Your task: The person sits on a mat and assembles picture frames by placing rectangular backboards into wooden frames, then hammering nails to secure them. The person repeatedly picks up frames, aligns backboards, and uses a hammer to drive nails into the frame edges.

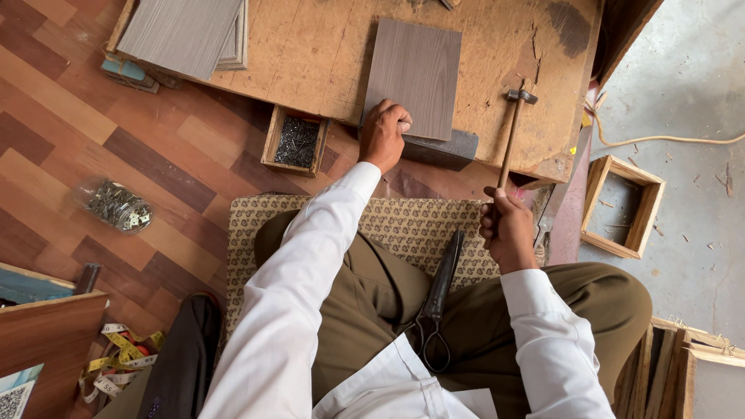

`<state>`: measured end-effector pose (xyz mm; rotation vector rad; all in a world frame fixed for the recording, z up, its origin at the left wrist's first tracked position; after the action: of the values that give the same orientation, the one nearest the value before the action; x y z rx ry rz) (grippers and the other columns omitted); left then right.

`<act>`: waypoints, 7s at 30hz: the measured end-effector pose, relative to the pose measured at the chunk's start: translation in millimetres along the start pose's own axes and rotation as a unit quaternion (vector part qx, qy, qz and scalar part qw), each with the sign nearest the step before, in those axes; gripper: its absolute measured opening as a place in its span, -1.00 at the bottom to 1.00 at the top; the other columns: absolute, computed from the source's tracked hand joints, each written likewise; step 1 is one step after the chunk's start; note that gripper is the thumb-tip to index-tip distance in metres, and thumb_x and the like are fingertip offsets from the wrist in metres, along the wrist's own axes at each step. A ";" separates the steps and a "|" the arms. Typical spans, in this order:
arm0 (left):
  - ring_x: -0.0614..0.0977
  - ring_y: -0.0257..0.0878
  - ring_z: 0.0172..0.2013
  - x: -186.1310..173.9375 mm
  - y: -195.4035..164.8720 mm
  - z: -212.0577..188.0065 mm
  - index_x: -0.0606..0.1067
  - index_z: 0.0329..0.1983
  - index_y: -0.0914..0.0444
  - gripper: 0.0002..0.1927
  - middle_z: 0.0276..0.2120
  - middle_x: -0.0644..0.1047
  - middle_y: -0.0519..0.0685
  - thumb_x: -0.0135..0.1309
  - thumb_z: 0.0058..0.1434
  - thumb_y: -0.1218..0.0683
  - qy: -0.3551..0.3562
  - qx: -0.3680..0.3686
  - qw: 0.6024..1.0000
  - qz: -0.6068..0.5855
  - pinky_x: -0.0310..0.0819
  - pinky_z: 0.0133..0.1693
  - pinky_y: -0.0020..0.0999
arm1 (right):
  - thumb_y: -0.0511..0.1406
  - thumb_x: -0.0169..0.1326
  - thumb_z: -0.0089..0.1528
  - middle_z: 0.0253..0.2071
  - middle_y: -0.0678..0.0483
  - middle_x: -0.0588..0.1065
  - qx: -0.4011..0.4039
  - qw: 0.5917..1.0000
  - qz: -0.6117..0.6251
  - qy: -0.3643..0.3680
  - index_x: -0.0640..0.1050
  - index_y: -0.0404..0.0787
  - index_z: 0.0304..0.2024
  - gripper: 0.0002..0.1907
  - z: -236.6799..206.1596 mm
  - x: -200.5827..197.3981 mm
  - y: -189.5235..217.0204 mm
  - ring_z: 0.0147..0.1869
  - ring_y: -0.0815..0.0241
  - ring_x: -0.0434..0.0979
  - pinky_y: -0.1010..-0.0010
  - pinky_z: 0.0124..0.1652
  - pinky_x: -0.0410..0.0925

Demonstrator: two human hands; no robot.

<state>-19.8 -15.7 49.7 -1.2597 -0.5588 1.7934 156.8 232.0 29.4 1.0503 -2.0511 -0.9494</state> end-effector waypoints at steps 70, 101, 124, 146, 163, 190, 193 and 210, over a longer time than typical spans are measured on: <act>0.58 0.06 -0.24 20.1 39.1 9.0 0.46 -0.54 0.28 -0.86 -0.38 0.55 0.10 0.04 -0.10 0.38 -0.050 -0.093 0.994 0.010 0.45 -0.20 -0.08 | -0.34 0.10 0.41 -0.47 0.00 0.52 -0.377 0.831 -0.408 -0.029 0.60 -0.36 0.05 -0.77 -84.7 34.0 -13.1 -0.45 0.30 0.45 0.40 -0.45 0.32; 0.60 0.06 -0.27 -45.6 41.2 -11.9 0.56 -0.39 0.31 -0.81 -0.33 0.58 0.12 0.27 -0.12 0.28 -0.225 -0.123 0.964 0.065 0.50 -0.24 -0.06 | -0.21 -0.03 0.41 -0.55 0.14 0.37 -0.016 1.000 0.000 -0.018 0.56 -0.35 -0.07 -0.69 -32.8 -17.3 -50.0 -0.63 0.37 0.15 0.48 -0.62 0.05; 0.66 -0.23 -0.39 61.9 -61.3 -154.2 0.59 -0.25 0.35 -0.86 -0.42 0.62 -0.02 0.13 0.15 0.20 0.066 -0.346 0.778 -0.520 0.59 -0.35 -0.28 | -0.31 0.04 0.31 -0.22 0.04 0.57 -0.102 0.990 0.082 0.058 0.49 -0.24 -0.07 -0.83 26.4 55.6 -55.8 -0.22 0.14 0.58 0.36 -0.26 0.46; 0.66 0.15 -0.14 -363.2 198.6 -287.6 0.56 0.12 0.07 -0.60 -0.11 0.63 0.14 0.12 0.19 0.11 -0.336 -0.428 0.795 0.269 0.53 -0.11 0.03 | -0.57 -0.02 0.42 -0.04 -0.19 0.65 -0.306 0.938 -0.151 0.061 0.58 -0.48 0.19 -0.69 26.2 18.6 32.3 -0.13 0.10 0.71 0.38 -0.13 0.63; 0.67 0.08 -0.37 -375.5 193.5 -271.0 0.61 -0.38 0.22 -0.94 -0.36 0.66 0.10 0.16 0.13 0.14 -0.470 -0.266 0.773 0.334 0.56 -0.33 0.00 | -0.44 0.11 0.51 -0.15 -0.14 0.60 -0.220 0.963 -0.138 0.072 0.55 -0.46 0.06 -0.86 -15.8 14.9 -12.0 -0.26 0.15 0.63 0.39 -0.23 0.54; 0.64 -0.14 -0.21 -212.1 173.3 -204.8 0.51 -0.08 0.36 -0.88 -0.23 0.62 0.09 0.01 0.37 0.24 -0.314 -0.300 0.446 -0.783 0.60 -0.09 -0.27 | -0.36 0.13 0.36 -0.19 -0.08 0.61 -0.188 0.949 -0.181 0.177 0.57 -0.42 0.06 -0.73 -87.1 69.6 -7.0 -0.23 0.20 0.61 0.42 -0.19 0.48; 0.64 -0.22 -0.30 -211.8 129.2 -197.6 0.50 -0.15 0.29 -0.91 -0.30 0.62 0.03 0.07 0.41 0.15 -0.321 -0.276 0.601 -0.678 0.59 -0.21 -0.33 | -0.36 0.14 0.34 -0.16 -0.11 0.62 -0.215 0.932 -0.236 0.170 0.59 -0.41 0.06 -0.71 -101.1 80.7 0.6 -0.21 0.18 0.63 0.40 -0.16 0.51; 0.67 -0.37 -0.33 -135.1 -100.8 -185.1 0.52 -0.09 0.36 -0.87 -0.33 0.63 -0.06 0.07 0.34 0.21 -0.031 -0.212 0.862 -0.460 0.60 -0.23 -0.47 | -0.41 0.15 0.33 -0.31 0.03 0.61 -0.222 0.928 -0.152 0.258 0.64 -0.46 -0.09 -0.82 -146.1 155.9 5.7 -0.28 0.32 0.55 0.50 -0.24 0.45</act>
<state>205.7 -94.6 124.7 -0.9321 -1.3768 0.9126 194.9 56.4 145.0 1.2208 -1.1951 -1.0817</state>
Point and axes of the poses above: each hand's wrist, its own z-axis towards the middle knuckle, its own x-axis out of the palm, y = z × x, the point moved 6 cm from there along z, towards the middle knuckle
